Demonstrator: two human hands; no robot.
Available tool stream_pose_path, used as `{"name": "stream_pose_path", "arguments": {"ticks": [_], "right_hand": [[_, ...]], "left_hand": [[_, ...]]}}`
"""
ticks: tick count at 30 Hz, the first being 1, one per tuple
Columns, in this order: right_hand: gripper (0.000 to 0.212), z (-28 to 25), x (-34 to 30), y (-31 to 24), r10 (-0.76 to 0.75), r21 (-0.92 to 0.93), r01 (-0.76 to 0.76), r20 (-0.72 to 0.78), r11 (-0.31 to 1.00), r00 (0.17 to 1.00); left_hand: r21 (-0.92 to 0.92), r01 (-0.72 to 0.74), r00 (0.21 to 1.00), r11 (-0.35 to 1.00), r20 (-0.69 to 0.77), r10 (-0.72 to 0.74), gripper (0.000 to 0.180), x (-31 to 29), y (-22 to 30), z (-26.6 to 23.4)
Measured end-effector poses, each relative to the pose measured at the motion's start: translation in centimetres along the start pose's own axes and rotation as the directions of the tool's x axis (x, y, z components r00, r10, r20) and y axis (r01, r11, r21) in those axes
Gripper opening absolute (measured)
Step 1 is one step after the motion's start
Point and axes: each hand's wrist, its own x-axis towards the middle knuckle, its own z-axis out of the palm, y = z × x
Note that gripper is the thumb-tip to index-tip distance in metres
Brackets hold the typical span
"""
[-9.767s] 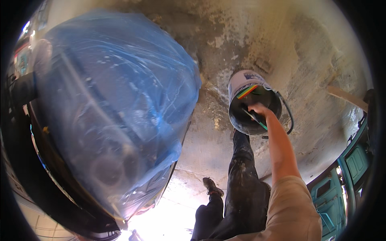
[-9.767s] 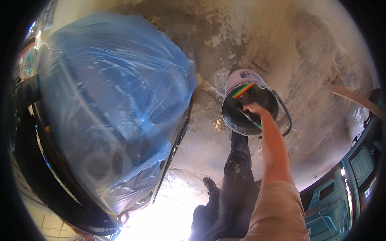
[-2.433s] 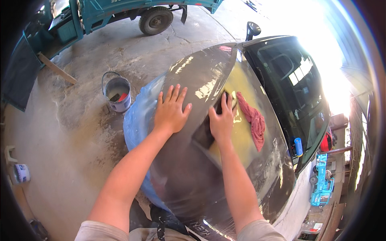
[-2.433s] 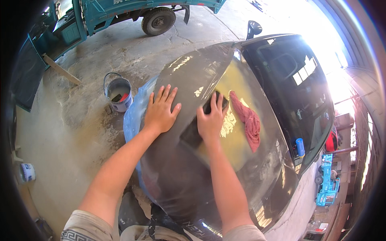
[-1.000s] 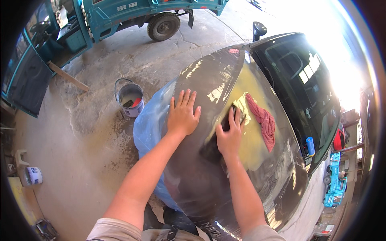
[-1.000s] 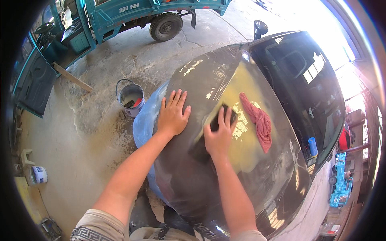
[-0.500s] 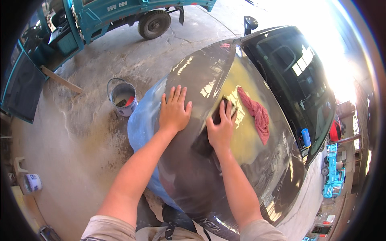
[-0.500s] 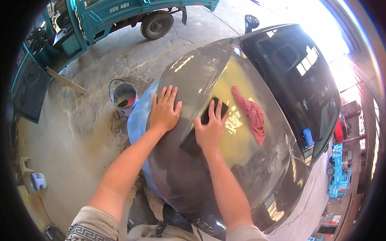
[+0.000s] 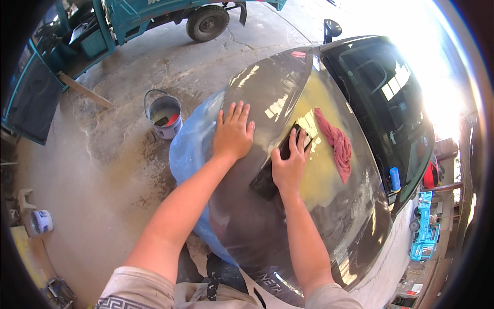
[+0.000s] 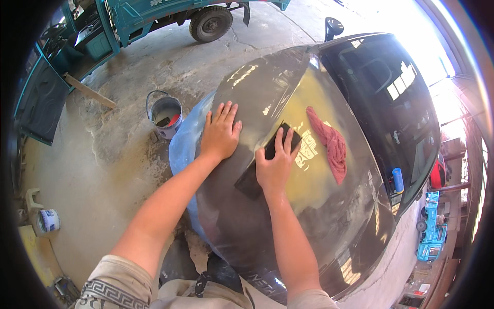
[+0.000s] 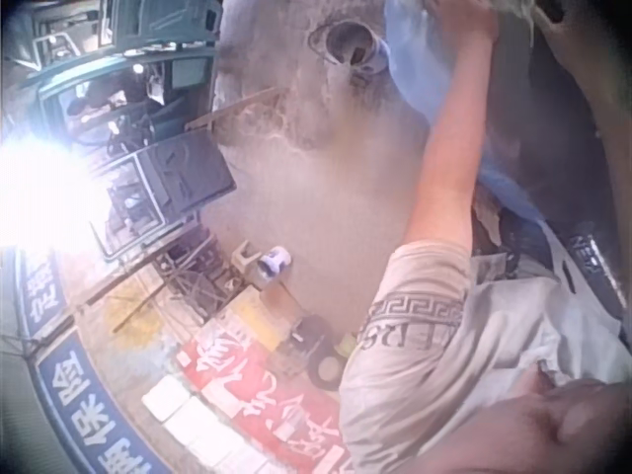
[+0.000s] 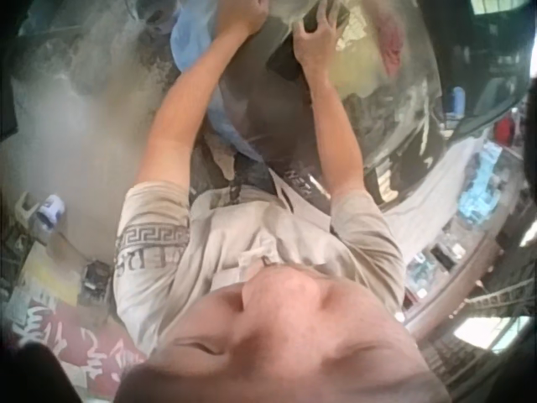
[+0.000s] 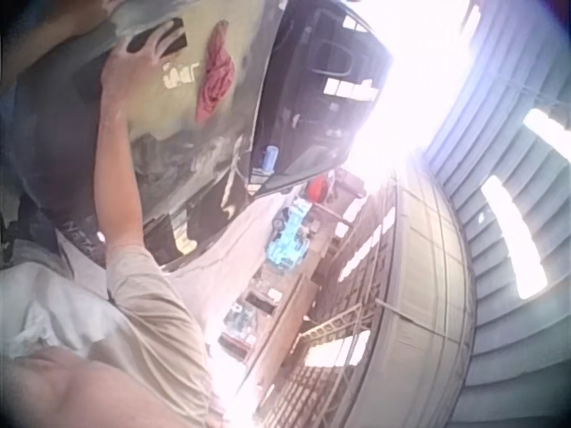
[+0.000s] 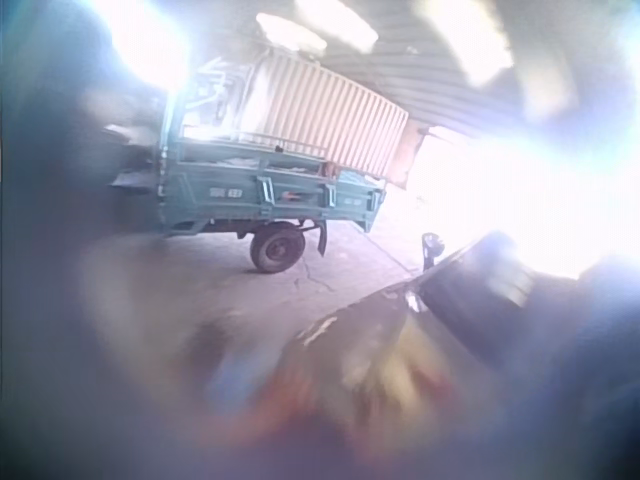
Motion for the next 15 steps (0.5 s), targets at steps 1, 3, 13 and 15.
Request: {"name": "stream_pose_path", "arguments": {"ticks": [1, 3, 13, 15], "right_hand": [[0.08, 0.2, 0.3, 0.2, -0.024, 0.0, 0.024, -0.014, 1.0, 1.0], [0.08, -0.2, -0.8, 0.8, -0.017, 0.01, 0.017, -0.011, 1.0, 1.0], [0.079, -1.8, -3.5, 1.6, 0.014, -0.031, -0.015, -0.027, 0.999, 1.0], [0.079, -0.2, -0.2, 0.7, 0.026, -0.01, -0.027, -0.031, 1.0, 0.999]], "left_hand": [[-0.003, -0.005, 1.0, 1.0, -0.002, 0.005, 0.061, 0.1, -0.1, -0.1], [-0.011, -0.024, 1.0, 1.0, 0.0, 0.024, 0.06, 0.1, 0.0, -0.1], [0.04, -0.009, 1.0, 0.999, 0.013, 0.008, 0.059, -0.1, 0.1, 0.0], [0.041, -0.012, 1.0, 0.999, 0.007, 0.012, 0.059, 0.0, 0.2, 0.3]]}}
